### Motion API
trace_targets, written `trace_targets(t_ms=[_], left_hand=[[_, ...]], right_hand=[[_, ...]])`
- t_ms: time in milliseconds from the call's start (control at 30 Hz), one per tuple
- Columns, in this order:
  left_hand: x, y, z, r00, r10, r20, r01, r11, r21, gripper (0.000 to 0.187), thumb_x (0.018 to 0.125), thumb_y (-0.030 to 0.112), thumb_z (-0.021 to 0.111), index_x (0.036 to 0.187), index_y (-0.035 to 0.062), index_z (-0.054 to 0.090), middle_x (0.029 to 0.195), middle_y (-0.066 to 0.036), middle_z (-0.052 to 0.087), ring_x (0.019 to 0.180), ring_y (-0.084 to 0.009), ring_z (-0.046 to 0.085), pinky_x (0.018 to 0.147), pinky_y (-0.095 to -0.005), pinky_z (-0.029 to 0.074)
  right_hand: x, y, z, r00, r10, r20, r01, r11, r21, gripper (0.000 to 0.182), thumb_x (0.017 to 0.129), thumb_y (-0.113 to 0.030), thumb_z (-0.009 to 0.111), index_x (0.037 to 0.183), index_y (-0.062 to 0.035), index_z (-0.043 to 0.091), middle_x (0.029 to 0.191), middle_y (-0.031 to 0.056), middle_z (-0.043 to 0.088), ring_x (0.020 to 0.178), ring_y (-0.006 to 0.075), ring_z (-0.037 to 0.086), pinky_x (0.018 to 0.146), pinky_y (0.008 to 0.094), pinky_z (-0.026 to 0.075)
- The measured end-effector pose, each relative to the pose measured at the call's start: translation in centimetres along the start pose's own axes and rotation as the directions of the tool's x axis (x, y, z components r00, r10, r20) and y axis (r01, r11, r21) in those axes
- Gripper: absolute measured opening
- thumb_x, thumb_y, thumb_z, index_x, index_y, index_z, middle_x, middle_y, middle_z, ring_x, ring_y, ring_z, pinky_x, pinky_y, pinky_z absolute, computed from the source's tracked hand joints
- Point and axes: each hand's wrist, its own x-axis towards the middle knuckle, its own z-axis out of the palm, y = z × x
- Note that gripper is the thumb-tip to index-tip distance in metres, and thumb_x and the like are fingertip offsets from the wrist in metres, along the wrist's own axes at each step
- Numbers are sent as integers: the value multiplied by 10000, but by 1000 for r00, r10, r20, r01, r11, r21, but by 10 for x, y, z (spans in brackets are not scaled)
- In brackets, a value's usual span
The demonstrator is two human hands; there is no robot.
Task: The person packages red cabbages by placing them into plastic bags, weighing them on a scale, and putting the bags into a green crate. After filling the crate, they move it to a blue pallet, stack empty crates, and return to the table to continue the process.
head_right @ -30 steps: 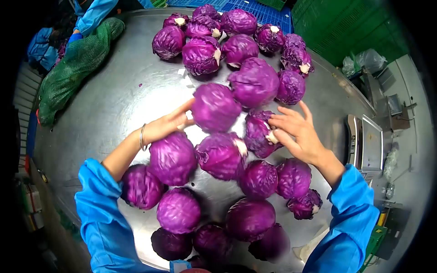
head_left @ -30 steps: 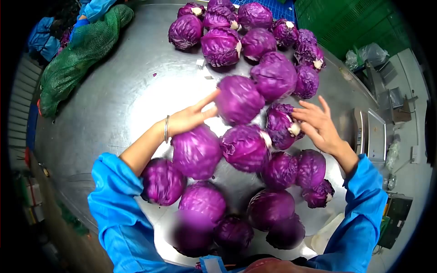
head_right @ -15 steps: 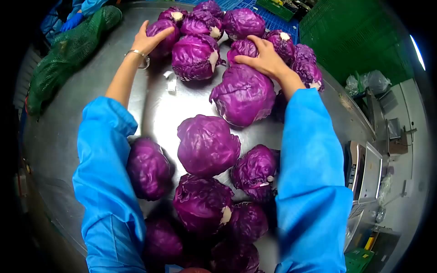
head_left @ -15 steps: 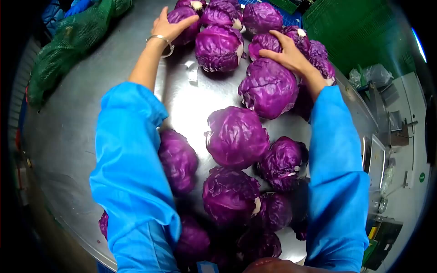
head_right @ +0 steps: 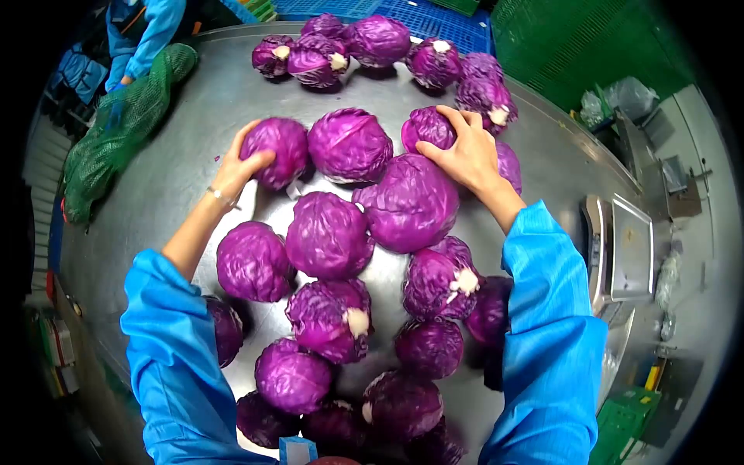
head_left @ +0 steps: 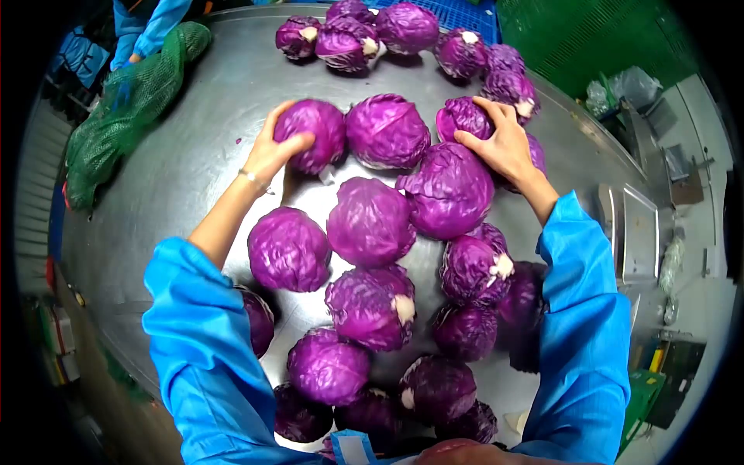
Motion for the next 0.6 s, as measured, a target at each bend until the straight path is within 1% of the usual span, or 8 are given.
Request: trace_targets(t_ms=[167, 300, 367, 400, 467, 500, 567, 600], left_hand=[[-63, 40, 5, 934, -202, 294, 186, 979, 80, 770, 671, 244, 707, 1344, 127, 349, 1232, -118, 464, 1117, -217, 478, 967, -338, 379], [-92, 39, 25, 878, -228, 422, 200, 974, 110, 829, 680, 307, 742, 1355, 99, 308, 1261, -163, 427, 1136, -258, 470, 983, -345, 379], [-103, 44, 32, 803, -284, 524, 208, 958, 200, 869, 680, 348, 750, 1367, 92, 285, 1311, -181, 368, 1187, -282, 428, 1004, -357, 354], [-108, 52, 38, 750, -286, 597, 151, 952, 266, 858, 693, 372, 747, 1371, 99, 297, 1347, -183, 343, 1198, -294, 419, 1004, -359, 353], [-102, 62, 43, 649, -243, 721, -83, 919, 385, 703, 740, 382, 716, 1305, 76, 430, 1321, -178, 414, 1189, -275, 435, 990, -360, 366], [-82, 51, 40, 606, -183, 774, -141, 933, 331, 550, 780, 404, 676, 1182, 46, 561, 1242, -168, 515, 1171, -251, 461, 988, -360, 359], [-33, 41, 36, 907, -161, 389, 78, 972, 220, 495, 814, 435, 625, 1083, 20, 622, 1145, -161, 586, 1145, -228, 489, 999, -361, 339], [-8, 56, 36, 991, 24, 130, -60, 957, 282, 558, 827, 457, 591, 1164, 13, 565, 1221, -173, 535, 1178, -237, 460, 1008, -356, 323]], right_hand=[[-64, 12, -29, 995, 101, 22, -102, 993, 64, 685, 649, -423, 722, 1255, -198, 495, 1240, 192, 447, 1082, 371, 505, 916, 417, 423], [-115, 30, -42, 997, 40, 66, -33, 994, -107, 674, 736, -431, 661, 1327, -222, 415, 1330, 234, 380, 1216, 375, 390, 1035, 476, 247], [-126, 35, -69, 983, 124, 138, -103, 983, -152, 485, 822, -414, 574, 1241, -175, 519, 1294, 188, 457, 1215, 305, 418, 1028, 486, 244], [-128, 42, -84, 963, 166, 212, -126, 973, -193, 430, 849, -406, 545, 1193, -148, 567, 1275, 172, 487, 1214, 280, 428, 1027, 491, 241], [-114, 75, -107, 966, 218, 137, -240, 956, 169, 406, 870, -411, 512, 1087, -87, 629, 1206, 166, 546, 1169, 284, 475, 1015, 450, 280], [-100, 92, -114, 982, 184, 35, -187, 975, 122, 429, 871, -423, 504, 1082, -70, 626, 1189, 178, 554, 1143, 299, 493, 1000, 418, 307], [-71, 138, -115, 981, 177, -77, -179, 984, -20, 470, 873, -443, 488, 1087, -45, 615, 1159, 194, 568, 1105, 316, 519, 967, 363, 352], [-60, 162, -108, 974, 201, -103, -212, 971, -107, 487, 874, -451, 482, 1098, -37, 607, 1145, 199, 576, 1093, 318, 528, 949, 340, 371]])
